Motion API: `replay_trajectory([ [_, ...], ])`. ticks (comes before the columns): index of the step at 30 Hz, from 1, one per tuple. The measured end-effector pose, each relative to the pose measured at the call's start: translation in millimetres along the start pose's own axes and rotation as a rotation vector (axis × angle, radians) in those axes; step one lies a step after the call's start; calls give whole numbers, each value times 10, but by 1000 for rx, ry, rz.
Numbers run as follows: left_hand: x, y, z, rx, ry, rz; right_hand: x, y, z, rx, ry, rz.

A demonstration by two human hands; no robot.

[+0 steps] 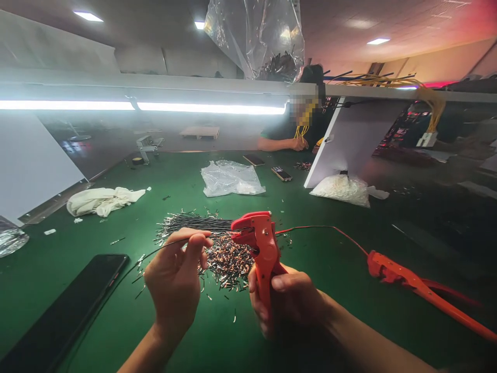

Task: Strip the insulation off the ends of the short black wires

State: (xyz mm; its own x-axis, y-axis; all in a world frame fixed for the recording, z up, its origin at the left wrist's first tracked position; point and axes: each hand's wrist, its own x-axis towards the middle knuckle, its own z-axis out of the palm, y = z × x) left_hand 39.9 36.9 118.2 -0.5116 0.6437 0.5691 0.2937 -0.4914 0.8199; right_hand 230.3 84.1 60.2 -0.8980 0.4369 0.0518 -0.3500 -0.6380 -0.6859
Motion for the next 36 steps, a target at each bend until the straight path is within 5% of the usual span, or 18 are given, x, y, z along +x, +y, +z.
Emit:
replay_trajectory([
  [5,-35,11,-20,106,-76,232,11,23,-26,74,-53,54],
  [11,-53,56,25,253,-159,574,44,3,65,101,56,-23],
  [17,-371,34,136,336,-522,831,18,-172,86,104,165,-134],
  [20,-456,-48,146,465,-571,924,-11,-215,75,110,142,-115],
  [24,-389,-64,132,398,-524,808,-15,-163,96,62,130,-86],
  [31,-235,-10,90,46,-167,212,-5,-15,138,85,-24,48],
  [36,-346,-66,144,18,-203,197,-25,32,148,225,-70,111],
])
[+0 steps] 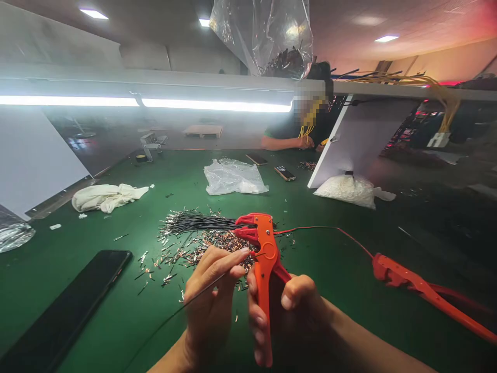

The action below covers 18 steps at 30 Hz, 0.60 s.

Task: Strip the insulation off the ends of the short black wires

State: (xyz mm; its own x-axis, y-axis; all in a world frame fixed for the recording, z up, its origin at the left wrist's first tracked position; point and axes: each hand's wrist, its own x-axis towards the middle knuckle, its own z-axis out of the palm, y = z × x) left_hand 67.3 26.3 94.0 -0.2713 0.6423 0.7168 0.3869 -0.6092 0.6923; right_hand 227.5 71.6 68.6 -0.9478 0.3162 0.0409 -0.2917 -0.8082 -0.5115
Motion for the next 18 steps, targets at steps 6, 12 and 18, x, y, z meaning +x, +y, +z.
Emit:
replay_trajectory([
  [6,-108,-40,72,12,81,-164,-9,-7,4,78,-59,27],
  [12,-79,-70,93,-194,146,-518,-3,38,27,96,-82,41],
  [18,-69,-81,142,-414,81,-761,6,40,33,77,-82,22],
])
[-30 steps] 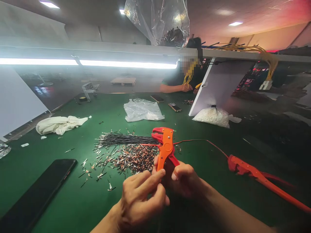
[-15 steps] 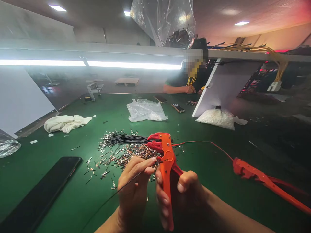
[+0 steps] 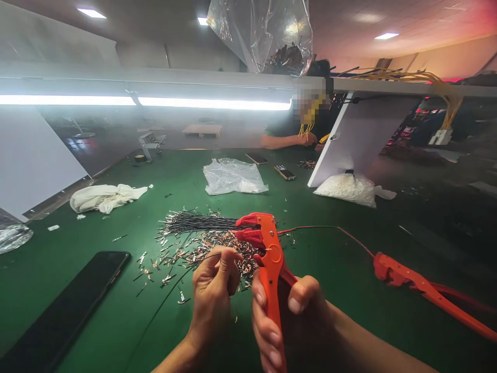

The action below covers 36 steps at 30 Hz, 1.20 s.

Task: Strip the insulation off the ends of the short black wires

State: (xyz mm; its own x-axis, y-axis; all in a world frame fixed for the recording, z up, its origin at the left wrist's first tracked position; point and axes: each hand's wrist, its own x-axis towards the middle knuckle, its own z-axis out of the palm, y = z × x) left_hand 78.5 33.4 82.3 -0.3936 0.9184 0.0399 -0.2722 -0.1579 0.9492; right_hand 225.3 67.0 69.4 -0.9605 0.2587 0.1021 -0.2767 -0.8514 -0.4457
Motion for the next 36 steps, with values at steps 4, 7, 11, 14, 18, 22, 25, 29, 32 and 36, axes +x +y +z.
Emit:
replay_trajectory([
  [4,10,-35,2,-42,-42,-78,-5,-18,22,-21,-19,-17],
  [7,6,-59,-7,-52,-62,-92,-7,-17,33,-36,-18,-29],
  [11,-11,-85,-15,-42,-78,-103,-10,-2,34,-42,-32,-54],
  [14,-10,-108,-20,-32,-79,-100,-18,1,49,-51,-52,-91],
  [18,8,-118,-17,-24,-77,-94,-50,-9,104,-95,-10,-82],
  [22,16,-108,-9,-31,-90,-111,-68,5,107,-101,58,-59],
  [25,10,-117,-5,-47,-88,-135,-45,39,45,-66,39,-47],
  [29,0,-182,-1,-120,-58,-191,-1,82,-33,33,-14,-36],
  [32,6,-236,5,-204,-27,-222,12,84,-63,71,-29,-27],
  [36,24,-240,23,-209,35,-273,18,48,-123,118,-39,-55],
])
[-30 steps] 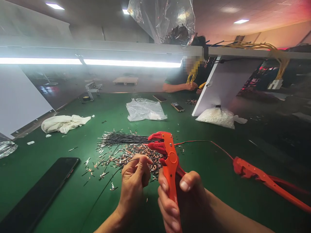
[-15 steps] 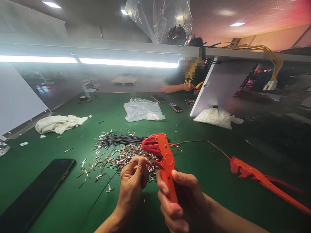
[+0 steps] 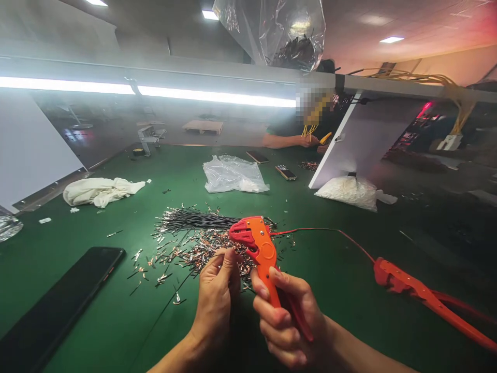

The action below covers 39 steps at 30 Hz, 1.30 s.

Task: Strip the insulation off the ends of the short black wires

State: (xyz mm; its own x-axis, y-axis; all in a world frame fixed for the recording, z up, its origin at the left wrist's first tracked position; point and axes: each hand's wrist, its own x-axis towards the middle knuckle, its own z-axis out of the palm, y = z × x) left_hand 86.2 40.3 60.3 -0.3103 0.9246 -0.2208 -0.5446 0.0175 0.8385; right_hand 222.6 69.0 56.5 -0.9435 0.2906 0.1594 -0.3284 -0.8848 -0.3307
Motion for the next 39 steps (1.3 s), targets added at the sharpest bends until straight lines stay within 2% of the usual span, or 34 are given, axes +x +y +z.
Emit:
replay_trajectory([
  [6,1,60,48,73,26,-17,39,13,-152,-7,-72,-36],
  [12,30,50,8,183,20,7,19,38,-173,-185,191,-123],
  [17,57,13,-31,211,26,22,25,27,-129,-186,299,-84],
  [23,84,3,-55,242,38,57,43,12,-107,-184,339,-86],
  [30,72,28,-36,269,31,130,19,7,-86,-214,254,-67],
  [36,9,51,-23,342,-9,215,-15,26,-115,-195,63,-90],
  [39,-13,17,-53,422,-57,276,-15,19,-103,-164,-9,-35],
])
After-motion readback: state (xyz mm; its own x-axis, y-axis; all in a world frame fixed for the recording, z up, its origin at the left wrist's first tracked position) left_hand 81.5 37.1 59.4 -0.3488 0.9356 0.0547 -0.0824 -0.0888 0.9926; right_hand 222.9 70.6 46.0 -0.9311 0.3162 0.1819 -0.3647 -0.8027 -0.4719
